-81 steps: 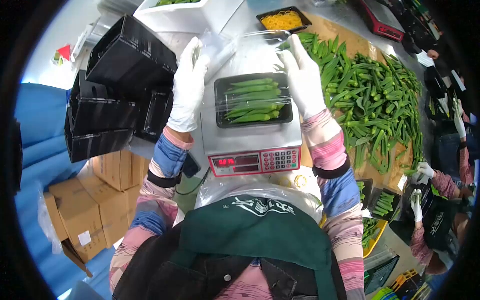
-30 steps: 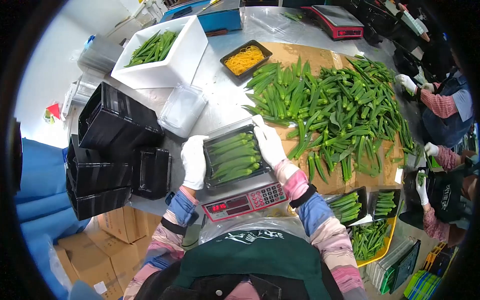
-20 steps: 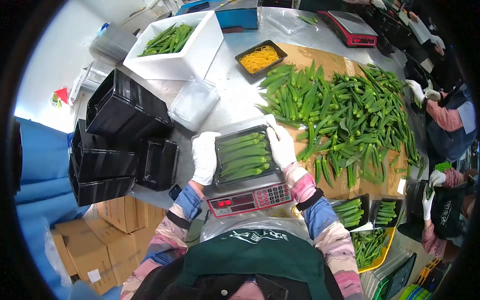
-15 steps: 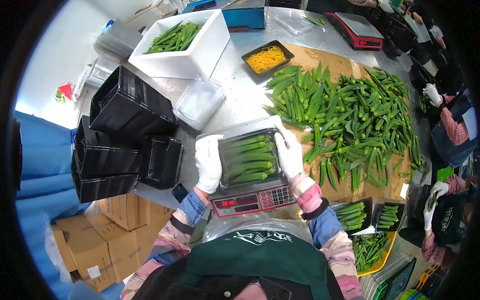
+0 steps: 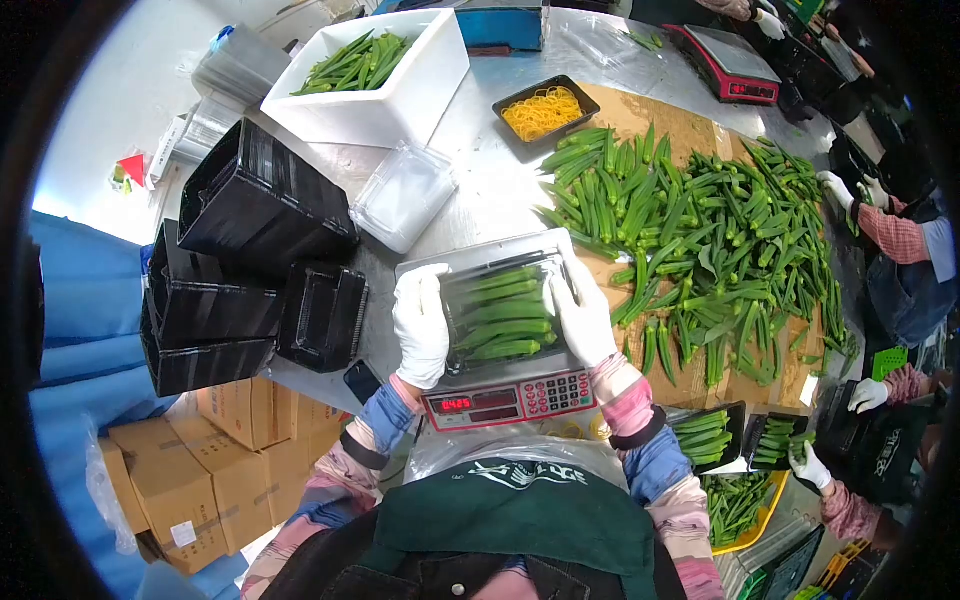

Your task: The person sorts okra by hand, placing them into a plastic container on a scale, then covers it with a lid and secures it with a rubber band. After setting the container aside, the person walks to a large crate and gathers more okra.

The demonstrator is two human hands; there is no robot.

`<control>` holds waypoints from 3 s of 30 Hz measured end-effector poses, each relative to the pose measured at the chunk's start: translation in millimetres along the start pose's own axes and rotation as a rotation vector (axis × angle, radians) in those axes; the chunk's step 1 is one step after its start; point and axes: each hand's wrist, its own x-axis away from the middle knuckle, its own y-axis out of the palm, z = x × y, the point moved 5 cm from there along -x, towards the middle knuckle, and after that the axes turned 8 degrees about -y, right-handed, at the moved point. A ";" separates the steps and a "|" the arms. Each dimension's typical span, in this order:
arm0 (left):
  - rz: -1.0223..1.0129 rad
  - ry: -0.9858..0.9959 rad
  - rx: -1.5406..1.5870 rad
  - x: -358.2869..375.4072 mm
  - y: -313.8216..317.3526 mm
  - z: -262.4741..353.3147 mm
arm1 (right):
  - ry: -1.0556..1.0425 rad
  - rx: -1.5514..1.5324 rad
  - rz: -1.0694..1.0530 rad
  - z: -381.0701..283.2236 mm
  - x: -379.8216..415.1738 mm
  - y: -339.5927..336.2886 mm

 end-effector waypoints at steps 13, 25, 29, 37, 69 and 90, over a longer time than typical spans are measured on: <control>-0.215 -0.209 0.115 -56.7 -7.4 -10.2 | 0.193 -0.215 0.146 -18.7 -20.8 -83.3; -0.325 -0.044 -0.201 -47.8 -24.7 -61.0 | 0.162 -0.459 0.288 7.8 9.7 -122.3; -0.073 -0.374 0.110 -92.5 -76.8 -79.4 | 0.202 -0.260 0.189 11.3 11.2 -91.3; 0.129 -0.027 -0.592 -159.1 -75.2 -114.5 | 0.123 -0.032 -0.132 26.4 -12.7 4.7; -0.328 0.191 -0.262 8.5 -21.5 2.5 | -0.502 0.642 -0.127 -4.2 7.7 27.6; -0.352 -0.594 0.167 46.4 -32.8 -34.3 | -0.491 0.776 -0.259 -37.6 52.7 12.8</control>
